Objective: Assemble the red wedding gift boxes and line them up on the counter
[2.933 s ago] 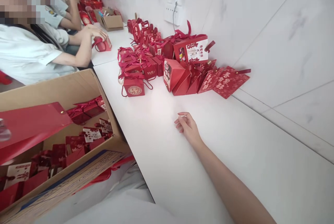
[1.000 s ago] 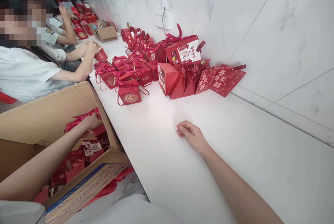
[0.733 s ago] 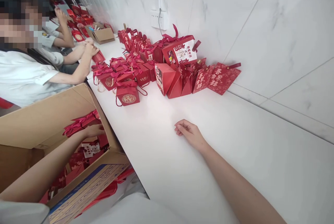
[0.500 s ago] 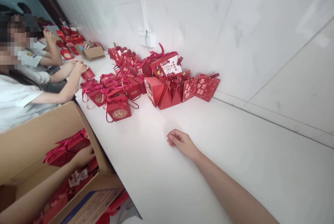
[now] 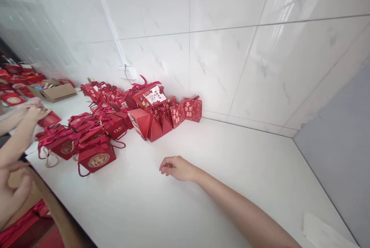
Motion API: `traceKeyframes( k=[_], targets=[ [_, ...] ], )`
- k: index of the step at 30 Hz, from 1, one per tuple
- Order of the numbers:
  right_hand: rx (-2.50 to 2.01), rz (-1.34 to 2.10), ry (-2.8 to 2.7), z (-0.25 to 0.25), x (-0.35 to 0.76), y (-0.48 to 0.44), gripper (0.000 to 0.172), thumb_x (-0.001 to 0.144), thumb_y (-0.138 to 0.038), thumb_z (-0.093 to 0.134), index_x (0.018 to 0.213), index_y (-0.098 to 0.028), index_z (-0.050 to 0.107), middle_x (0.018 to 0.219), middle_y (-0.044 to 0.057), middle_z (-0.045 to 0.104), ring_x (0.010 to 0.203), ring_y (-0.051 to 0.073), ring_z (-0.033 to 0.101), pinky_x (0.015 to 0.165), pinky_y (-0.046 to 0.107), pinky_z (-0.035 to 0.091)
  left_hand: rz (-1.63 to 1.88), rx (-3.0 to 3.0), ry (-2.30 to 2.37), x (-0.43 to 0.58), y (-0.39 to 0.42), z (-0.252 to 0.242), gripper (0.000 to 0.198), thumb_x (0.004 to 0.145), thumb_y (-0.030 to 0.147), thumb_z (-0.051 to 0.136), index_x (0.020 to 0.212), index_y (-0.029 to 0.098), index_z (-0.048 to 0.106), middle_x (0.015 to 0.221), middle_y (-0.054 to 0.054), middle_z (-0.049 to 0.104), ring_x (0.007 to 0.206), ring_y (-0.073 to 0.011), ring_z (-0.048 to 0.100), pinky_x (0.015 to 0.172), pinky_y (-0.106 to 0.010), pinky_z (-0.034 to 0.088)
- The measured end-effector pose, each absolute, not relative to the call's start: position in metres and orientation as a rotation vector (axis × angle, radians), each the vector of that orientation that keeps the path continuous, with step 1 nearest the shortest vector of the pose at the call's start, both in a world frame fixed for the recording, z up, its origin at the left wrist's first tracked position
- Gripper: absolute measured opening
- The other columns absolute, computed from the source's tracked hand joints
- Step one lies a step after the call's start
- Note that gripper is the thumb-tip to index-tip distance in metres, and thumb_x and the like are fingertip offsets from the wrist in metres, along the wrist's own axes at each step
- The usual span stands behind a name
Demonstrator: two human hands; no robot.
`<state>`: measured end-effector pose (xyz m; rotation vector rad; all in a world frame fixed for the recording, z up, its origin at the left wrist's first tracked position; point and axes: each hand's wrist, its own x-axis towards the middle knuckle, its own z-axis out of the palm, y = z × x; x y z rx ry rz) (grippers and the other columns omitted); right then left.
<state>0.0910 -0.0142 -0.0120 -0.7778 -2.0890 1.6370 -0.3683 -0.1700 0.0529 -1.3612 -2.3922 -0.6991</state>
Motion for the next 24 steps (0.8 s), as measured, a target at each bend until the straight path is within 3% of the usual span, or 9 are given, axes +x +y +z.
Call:
traceKeyframes(
  k=[2,6,8,11,13,16,20,24],
  targets=[
    [-0.767,1.433,-2.244,0.015,0.098,-0.021,0.018,0.088,-0.031,0.053,0.092,-0.024,0.068,0.091,0.002,0.070,0.082,0.018,0.064,0.072,0.029,0.049,-0.770,-1.466,-2.138,-0.338,-0.129,0.095,0.057,0.085,0.046,0.042,0.139,0.027,0.038,0.139,-0.005,0.047,0.136,-0.0343,0.033,0.115,-0.048,0.025],
    [-0.712,1.076,-2.402,0.076,0.124,-0.049,0.023,0.093,-0.031,0.047,0.102,-0.023,0.066,0.101,0.004,0.069,0.090,0.019,0.063,0.078,0.031,0.049,-0.572,-1.984,-1.909,-0.275,-0.033,0.138,0.055,0.088,0.050,0.046,0.132,0.018,0.045,0.129,-0.009,0.055,0.127,-0.0313,0.046,0.109,-0.050,0.034],
    [-0.733,0.959,-2.432,0.104,0.142,-0.067,0.023,0.094,-0.031,0.046,0.106,-0.023,0.064,0.102,0.004,0.068,0.090,0.018,0.063,0.078,0.030,0.048,-0.529,-2.189,-1.852,-0.253,0.010,0.139,0.060,0.084,0.057,0.049,0.131,0.019,0.047,0.136,-0.011,0.049,0.131,-0.0311,0.042,0.111,-0.048,0.032],
    [-0.823,0.848,-2.372,0.135,0.172,-0.091,0.023,0.096,-0.032,0.044,0.109,-0.025,0.062,0.104,0.002,0.067,0.091,0.016,0.063,0.079,0.028,0.048,-0.532,-2.298,-2.049,-0.233,0.056,0.123,0.081,0.079,0.065,0.050,0.142,0.018,0.034,0.145,-0.017,0.036,0.135,-0.0345,0.034,0.109,-0.051,0.033],
    [-0.877,0.788,-2.328,0.146,0.191,-0.102,0.022,0.097,-0.033,0.044,0.109,-0.026,0.061,0.105,0.000,0.067,0.091,0.015,0.062,0.080,0.027,0.048,-0.521,-2.322,-2.086,-0.228,0.074,0.105,0.085,0.076,0.067,0.052,0.141,0.014,0.036,0.141,-0.020,0.038,0.133,-0.0365,0.038,0.107,-0.051,0.035],
    [-0.965,0.729,-2.289,0.154,0.217,-0.112,0.021,0.097,-0.033,0.044,0.108,-0.028,0.061,0.105,-0.001,0.066,0.091,0.014,0.062,0.079,0.026,0.048,-0.582,-2.347,-2.005,-0.228,0.085,0.079,0.076,0.077,0.061,0.053,0.138,0.018,0.042,0.144,-0.015,0.032,0.131,-0.0330,0.040,0.109,-0.045,0.035],
    [-1.125,0.666,-2.231,0.157,0.243,-0.115,0.021,0.096,-0.037,0.044,0.106,-0.031,0.061,0.106,-0.001,0.066,0.092,0.016,0.062,0.079,0.028,0.049,-0.737,-2.341,-1.847,-0.226,0.069,0.064,0.052,0.087,0.052,0.043,0.130,0.023,0.052,0.139,-0.009,0.041,0.131,-0.0277,0.041,0.113,-0.044,0.031],
    [-1.257,0.597,-2.176,0.156,0.257,-0.113,0.021,0.096,-0.040,0.043,0.104,-0.032,0.061,0.106,-0.002,0.066,0.091,0.017,0.062,0.076,0.029,0.051,-0.727,-2.447,-1.705,-0.211,0.024,0.069,0.046,0.089,0.050,0.043,0.128,0.028,0.054,0.147,-0.006,0.038,0.126,-0.0285,0.048,0.106,-0.044,0.040]
  ],
)
